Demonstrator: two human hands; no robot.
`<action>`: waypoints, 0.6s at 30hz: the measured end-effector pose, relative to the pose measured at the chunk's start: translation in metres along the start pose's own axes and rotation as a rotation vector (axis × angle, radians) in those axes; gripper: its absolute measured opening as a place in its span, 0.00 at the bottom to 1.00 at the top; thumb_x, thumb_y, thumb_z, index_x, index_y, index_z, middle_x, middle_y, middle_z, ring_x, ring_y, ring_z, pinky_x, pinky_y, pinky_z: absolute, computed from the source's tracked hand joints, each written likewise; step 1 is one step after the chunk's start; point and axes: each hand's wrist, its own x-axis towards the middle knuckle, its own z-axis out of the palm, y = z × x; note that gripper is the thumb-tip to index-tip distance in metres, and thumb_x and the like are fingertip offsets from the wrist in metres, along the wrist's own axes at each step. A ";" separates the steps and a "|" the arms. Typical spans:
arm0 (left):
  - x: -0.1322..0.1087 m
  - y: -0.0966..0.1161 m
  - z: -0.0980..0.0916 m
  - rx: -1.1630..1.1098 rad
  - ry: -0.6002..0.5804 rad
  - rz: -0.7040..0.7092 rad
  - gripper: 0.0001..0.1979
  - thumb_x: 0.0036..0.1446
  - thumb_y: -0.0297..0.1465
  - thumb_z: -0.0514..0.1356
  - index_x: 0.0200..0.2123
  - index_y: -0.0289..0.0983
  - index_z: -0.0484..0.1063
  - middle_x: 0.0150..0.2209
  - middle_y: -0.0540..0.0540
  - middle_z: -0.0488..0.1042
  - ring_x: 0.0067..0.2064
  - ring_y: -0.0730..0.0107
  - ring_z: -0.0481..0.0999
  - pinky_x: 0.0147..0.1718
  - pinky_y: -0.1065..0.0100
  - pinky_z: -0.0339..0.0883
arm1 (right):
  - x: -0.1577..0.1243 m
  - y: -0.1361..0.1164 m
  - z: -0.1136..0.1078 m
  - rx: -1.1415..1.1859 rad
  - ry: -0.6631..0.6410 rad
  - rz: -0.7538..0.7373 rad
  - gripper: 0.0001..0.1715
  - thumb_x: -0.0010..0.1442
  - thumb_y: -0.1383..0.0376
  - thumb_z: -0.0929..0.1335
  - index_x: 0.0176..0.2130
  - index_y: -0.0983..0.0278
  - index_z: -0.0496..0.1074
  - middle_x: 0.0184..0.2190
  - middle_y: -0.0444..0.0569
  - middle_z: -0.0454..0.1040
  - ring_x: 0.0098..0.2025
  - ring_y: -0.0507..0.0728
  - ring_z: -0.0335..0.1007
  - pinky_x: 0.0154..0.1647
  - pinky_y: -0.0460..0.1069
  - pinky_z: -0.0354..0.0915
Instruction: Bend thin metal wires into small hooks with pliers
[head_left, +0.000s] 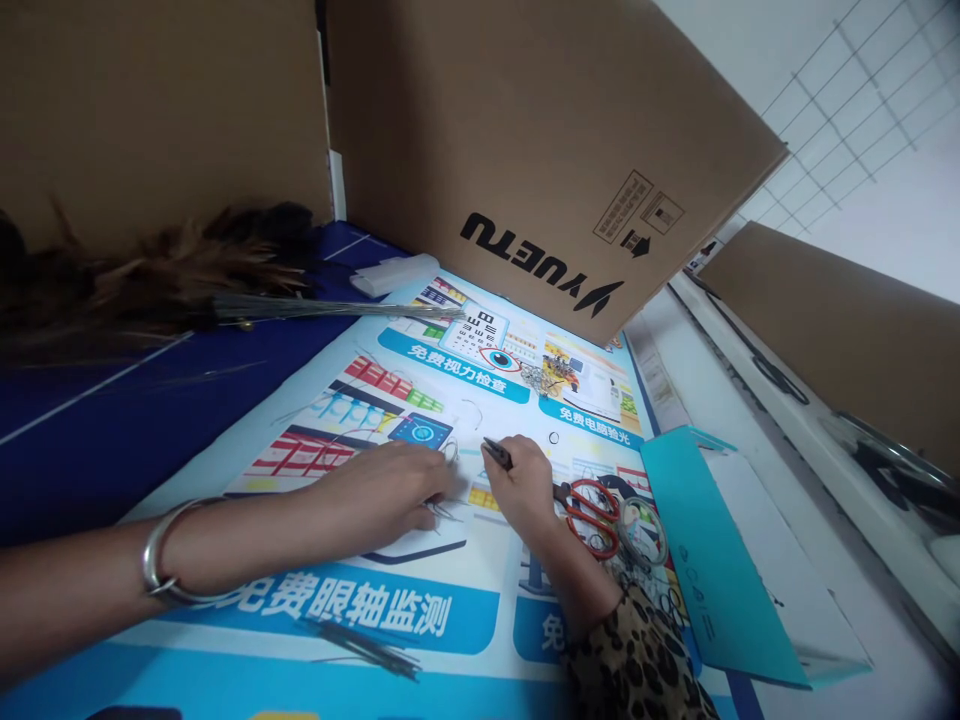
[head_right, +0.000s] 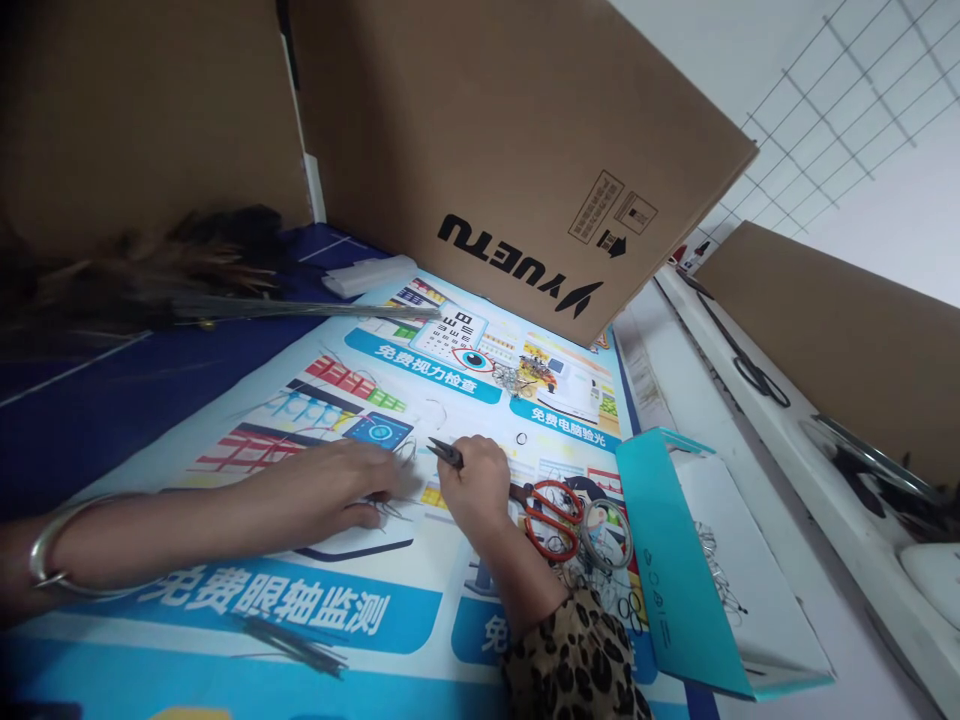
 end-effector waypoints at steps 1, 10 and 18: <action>0.000 0.000 0.001 -0.009 0.007 0.001 0.10 0.55 0.25 0.66 0.40 0.43 0.81 0.43 0.43 0.83 0.48 0.46 0.80 0.46 0.57 0.63 | 0.000 0.000 0.000 -0.003 -0.003 -0.001 0.13 0.68 0.63 0.69 0.30 0.61 0.74 0.31 0.47 0.75 0.37 0.57 0.71 0.39 0.48 0.59; 0.002 0.008 -0.006 0.020 -0.066 -0.081 0.09 0.56 0.25 0.65 0.40 0.41 0.80 0.45 0.41 0.83 0.49 0.45 0.80 0.45 0.57 0.65 | 0.000 0.000 -0.001 0.014 -0.020 -0.020 0.11 0.68 0.64 0.70 0.32 0.62 0.75 0.32 0.48 0.76 0.38 0.57 0.71 0.40 0.48 0.60; 0.002 0.004 -0.002 -0.025 -0.027 -0.034 0.06 0.54 0.25 0.61 0.32 0.41 0.77 0.39 0.42 0.82 0.44 0.50 0.80 0.41 0.60 0.63 | 0.000 0.001 0.002 0.024 -0.003 -0.034 0.11 0.67 0.64 0.70 0.32 0.62 0.75 0.31 0.48 0.76 0.37 0.57 0.71 0.39 0.49 0.59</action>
